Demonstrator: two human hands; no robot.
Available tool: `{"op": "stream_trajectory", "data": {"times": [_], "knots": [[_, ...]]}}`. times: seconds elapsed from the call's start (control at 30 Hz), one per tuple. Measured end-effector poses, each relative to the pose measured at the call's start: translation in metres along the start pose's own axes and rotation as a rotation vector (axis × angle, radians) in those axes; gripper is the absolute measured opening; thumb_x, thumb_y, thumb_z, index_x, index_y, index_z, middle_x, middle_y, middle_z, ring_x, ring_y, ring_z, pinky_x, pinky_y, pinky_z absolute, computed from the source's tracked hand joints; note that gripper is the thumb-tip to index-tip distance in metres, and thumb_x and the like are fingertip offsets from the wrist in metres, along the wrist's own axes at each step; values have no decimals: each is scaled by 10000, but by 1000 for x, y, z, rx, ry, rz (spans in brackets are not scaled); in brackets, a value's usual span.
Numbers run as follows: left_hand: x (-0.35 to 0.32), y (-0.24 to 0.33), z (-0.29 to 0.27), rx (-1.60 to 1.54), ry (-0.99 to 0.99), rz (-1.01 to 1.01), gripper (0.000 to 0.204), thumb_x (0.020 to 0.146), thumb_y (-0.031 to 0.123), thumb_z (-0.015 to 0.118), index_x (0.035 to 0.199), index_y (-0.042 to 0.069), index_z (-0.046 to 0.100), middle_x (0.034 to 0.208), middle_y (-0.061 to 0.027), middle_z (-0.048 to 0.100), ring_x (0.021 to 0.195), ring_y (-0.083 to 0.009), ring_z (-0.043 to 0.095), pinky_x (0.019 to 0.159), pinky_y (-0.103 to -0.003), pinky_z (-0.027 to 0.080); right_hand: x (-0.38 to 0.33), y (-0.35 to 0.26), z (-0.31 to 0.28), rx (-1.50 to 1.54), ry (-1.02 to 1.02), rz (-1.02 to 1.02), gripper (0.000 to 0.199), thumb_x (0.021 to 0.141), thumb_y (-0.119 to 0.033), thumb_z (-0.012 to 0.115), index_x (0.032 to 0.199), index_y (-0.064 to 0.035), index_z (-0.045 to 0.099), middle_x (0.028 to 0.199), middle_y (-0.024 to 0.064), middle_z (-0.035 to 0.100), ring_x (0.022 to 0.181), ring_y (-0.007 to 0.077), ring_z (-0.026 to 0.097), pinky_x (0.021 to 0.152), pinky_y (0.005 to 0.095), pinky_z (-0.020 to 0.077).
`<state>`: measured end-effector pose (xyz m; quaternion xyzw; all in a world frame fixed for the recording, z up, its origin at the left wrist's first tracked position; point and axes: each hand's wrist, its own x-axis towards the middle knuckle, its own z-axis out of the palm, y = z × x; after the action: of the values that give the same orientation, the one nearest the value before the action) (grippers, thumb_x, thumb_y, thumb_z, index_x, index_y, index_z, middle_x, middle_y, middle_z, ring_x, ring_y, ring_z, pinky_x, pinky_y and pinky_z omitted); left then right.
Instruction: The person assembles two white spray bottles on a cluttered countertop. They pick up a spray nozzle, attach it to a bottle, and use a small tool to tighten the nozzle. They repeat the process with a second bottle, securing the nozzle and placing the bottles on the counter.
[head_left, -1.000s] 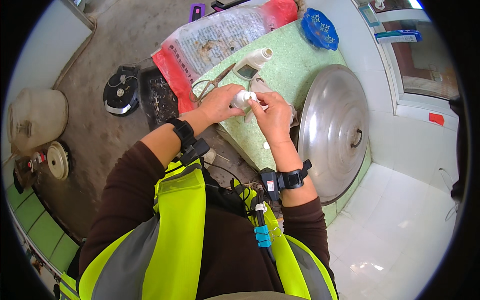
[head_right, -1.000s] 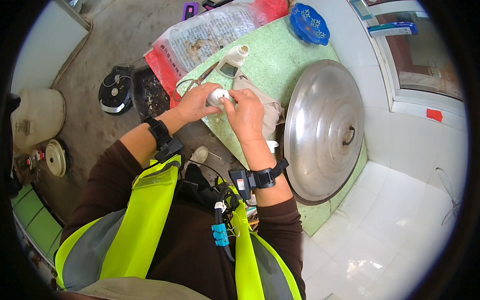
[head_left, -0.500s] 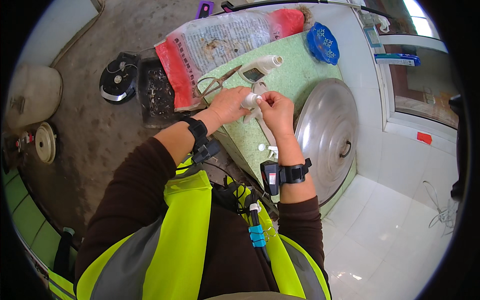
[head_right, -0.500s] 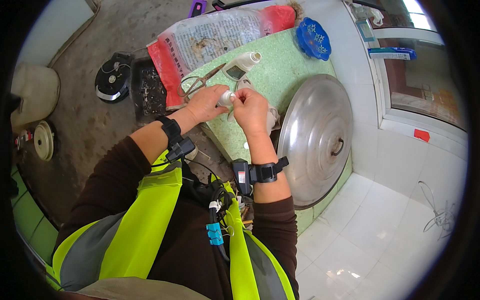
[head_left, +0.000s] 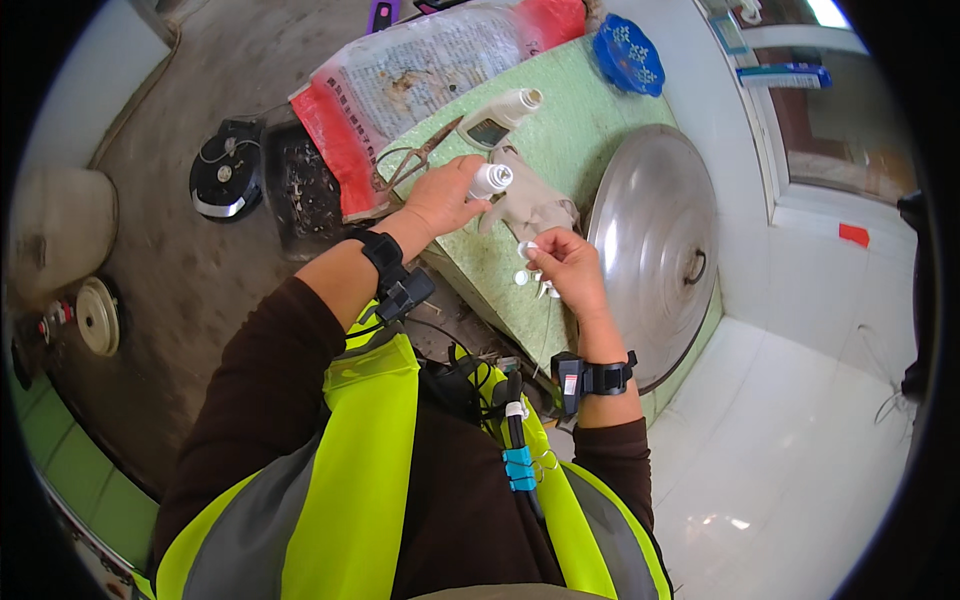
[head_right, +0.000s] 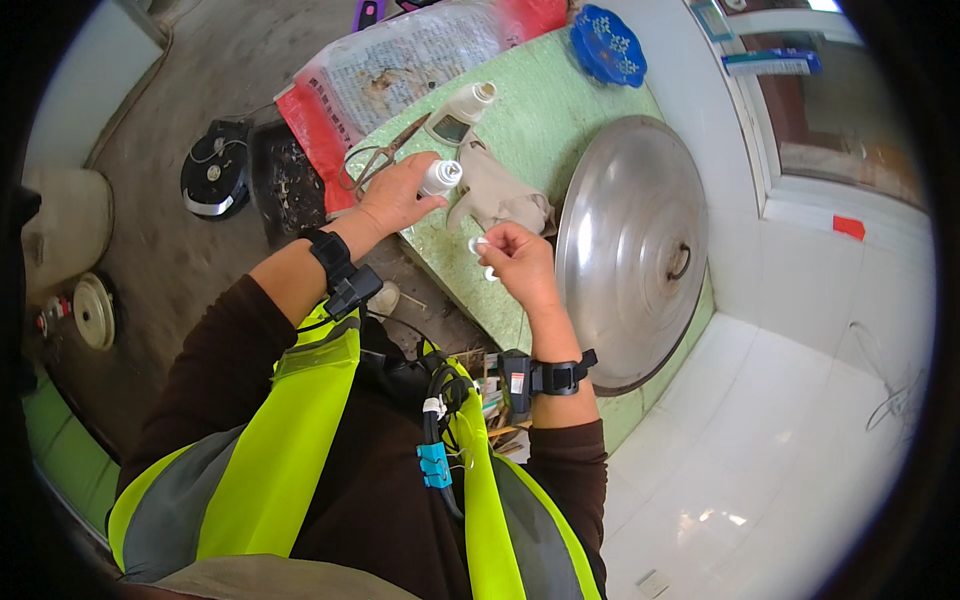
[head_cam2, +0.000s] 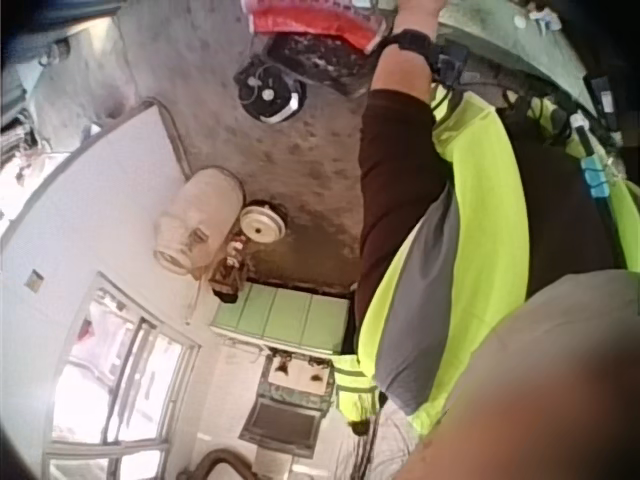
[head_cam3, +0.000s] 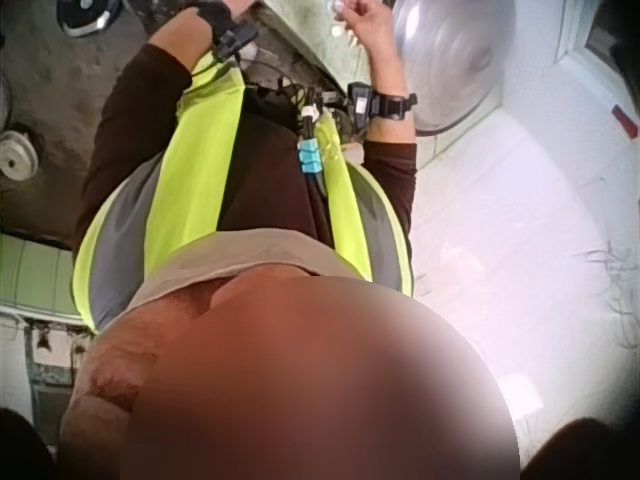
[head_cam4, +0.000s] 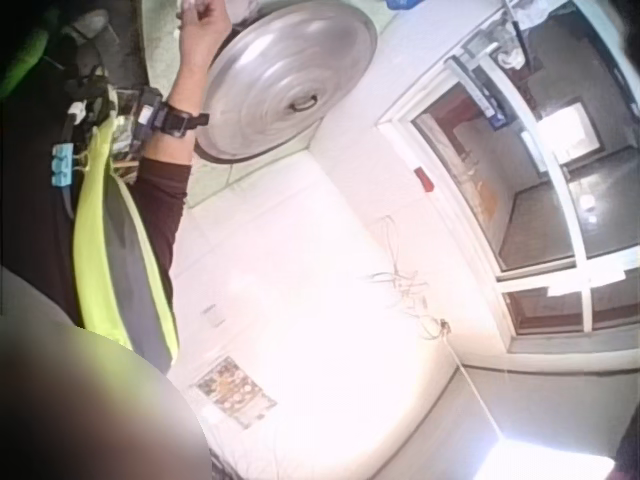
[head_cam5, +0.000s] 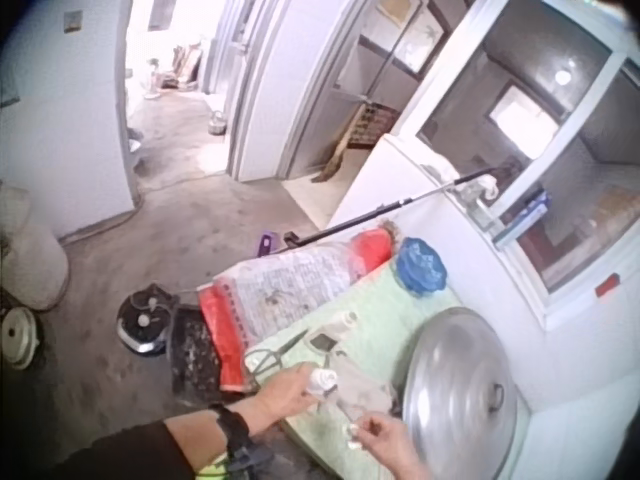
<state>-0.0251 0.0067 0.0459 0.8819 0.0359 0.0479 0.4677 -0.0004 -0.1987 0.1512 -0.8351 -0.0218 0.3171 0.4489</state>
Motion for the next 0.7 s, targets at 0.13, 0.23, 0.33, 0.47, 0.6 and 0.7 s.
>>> {"op": "stream_trajectory", "data": {"times": [0.13, 0.23, 0.33, 0.47, 0.6, 0.7], "knots": [[5, -7, 4, 11, -8, 20, 592, 722, 299, 734, 1193, 79, 451, 1116, -171, 567, 987, -387, 569, 820, -436, 474, -23, 30, -24, 50, 107, 25, 48, 833, -77, 669, 859, -69, 629, 738, -18, 640, 630, 47, 582, 519, 180, 425], [11, -14, 7, 8, 1, 98, 604, 717, 312, 742, 1194, 64, 467, 1118, -189, 572, 989, -386, 572, 830, -428, 469, -55, 66, -43, -12, 182, 89, 72, 858, -128, 644, 886, -62, 648, 751, -25, 642, 652, 41, 583, 523, 186, 426], [11, -15, 5, -4, -31, 105, 570, 720, 317, 746, 1159, 45, 504, 1067, -191, 607, 968, -361, 597, 821, -418, 470, -105, 113, -51, 150, 282, 200, 82, 824, -110, 675, 862, -39, 664, 708, -15, 639, 623, 51, 588, 514, 198, 435], [13, -14, 1, 55, -41, 102, 572, 715, 364, 757, 1121, 35, 525, 995, -161, 649, 925, -327, 629, 808, -390, 477, -181, 175, -41, 238, 356, 385, 61, 809, -83, 677, 848, -42, 653, 683, -10, 621, 591, 54, 576, 503, 193, 429], [27, -16, 13, 84, -99, 102, 575, 724, 382, 757, 1117, 34, 525, 1025, -146, 644, 941, -283, 627, 819, -368, 472, -234, 248, -26, 345, 472, 578, 88, 796, -70, 694, 789, -29, 616, 673, 3, 612, 565, 67, 576, 474, 215, 440], [26, -23, 12, 108, -136, 84, 544, 763, 264, 757, 1173, 9, 508, 1061, -117, 634, 956, -207, 608, 845, -328, 463, -272, 295, 1, 381, 575, 697, 89, 795, -58, 690, 770, -29, 609, 637, 6, 596, 545, 78, 575, 462, 220, 440]]}}
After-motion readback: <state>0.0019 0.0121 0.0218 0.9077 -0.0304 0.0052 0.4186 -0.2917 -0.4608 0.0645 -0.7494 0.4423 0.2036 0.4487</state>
